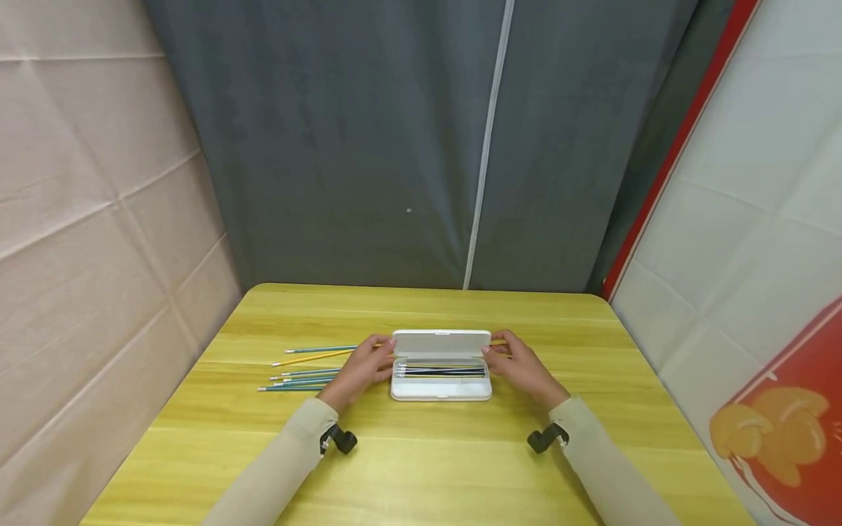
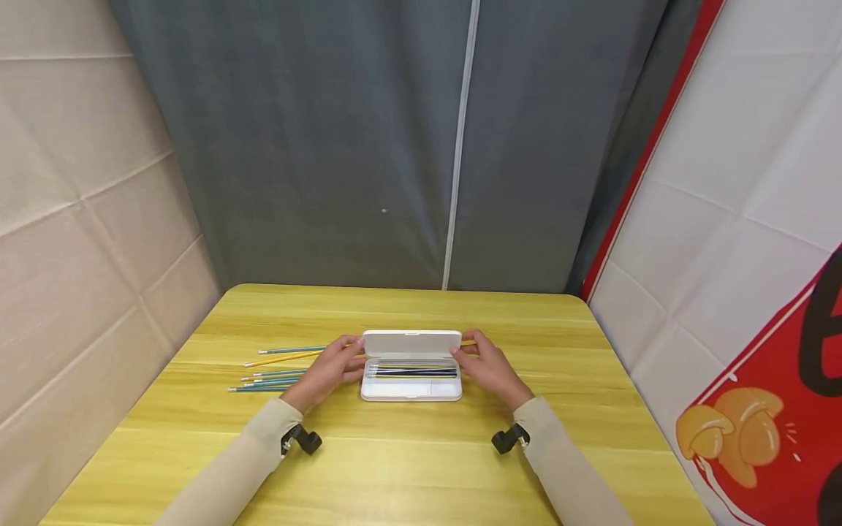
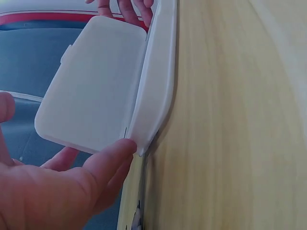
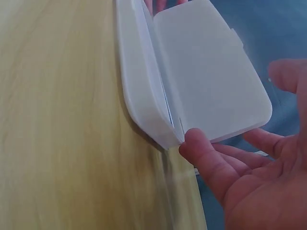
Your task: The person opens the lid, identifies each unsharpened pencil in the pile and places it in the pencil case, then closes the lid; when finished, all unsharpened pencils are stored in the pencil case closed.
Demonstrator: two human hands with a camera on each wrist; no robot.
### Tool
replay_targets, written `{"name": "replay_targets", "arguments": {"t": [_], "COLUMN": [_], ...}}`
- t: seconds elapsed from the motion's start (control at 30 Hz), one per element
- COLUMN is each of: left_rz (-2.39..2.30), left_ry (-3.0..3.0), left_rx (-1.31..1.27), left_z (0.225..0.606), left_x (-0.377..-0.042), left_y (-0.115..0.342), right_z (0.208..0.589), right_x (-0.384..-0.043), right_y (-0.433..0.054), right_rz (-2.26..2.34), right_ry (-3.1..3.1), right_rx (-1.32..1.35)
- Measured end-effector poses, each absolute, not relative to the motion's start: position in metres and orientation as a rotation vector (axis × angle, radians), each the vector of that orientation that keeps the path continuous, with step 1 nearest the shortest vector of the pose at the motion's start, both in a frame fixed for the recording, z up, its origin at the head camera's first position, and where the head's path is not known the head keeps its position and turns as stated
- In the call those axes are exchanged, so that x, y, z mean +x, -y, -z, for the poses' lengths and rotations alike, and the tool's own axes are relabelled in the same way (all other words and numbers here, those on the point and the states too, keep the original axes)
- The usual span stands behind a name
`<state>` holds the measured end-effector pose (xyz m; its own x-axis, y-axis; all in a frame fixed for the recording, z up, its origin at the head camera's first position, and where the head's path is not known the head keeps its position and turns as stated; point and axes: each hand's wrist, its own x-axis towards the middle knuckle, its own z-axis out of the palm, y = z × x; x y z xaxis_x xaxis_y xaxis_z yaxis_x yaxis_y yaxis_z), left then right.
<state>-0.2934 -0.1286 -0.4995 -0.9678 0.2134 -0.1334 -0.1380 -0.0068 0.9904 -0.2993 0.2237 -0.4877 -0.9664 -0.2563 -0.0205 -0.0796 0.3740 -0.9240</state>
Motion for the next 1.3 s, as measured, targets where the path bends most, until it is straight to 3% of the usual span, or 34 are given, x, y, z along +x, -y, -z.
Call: {"name": "replay_targets", "arguments": {"t": [0.73,1.03,1.3], "left_rz": [-1.83,-1.554,-1.168], "left_ry": [-2.348,-2.48,-2.809], "left_rx": [0.133,0.294,0.657], "left_z": [0.503,0.503,0.5], "left_x": [-0.271,-0.261,-0.257], "left_y": [0.127,0.137,0.132], "right_z": [0.495,0.496,0.5], "right_x": [-0.282,-0.279,-0.277], "right_y": [-0.233,-0.236,-0.237], "right_rz": [1.554,1.406,1.261], "right_ry": [-2.529,-2.546,-2.632], "right_rx": [-0.453,-0.513,-0.661]}}
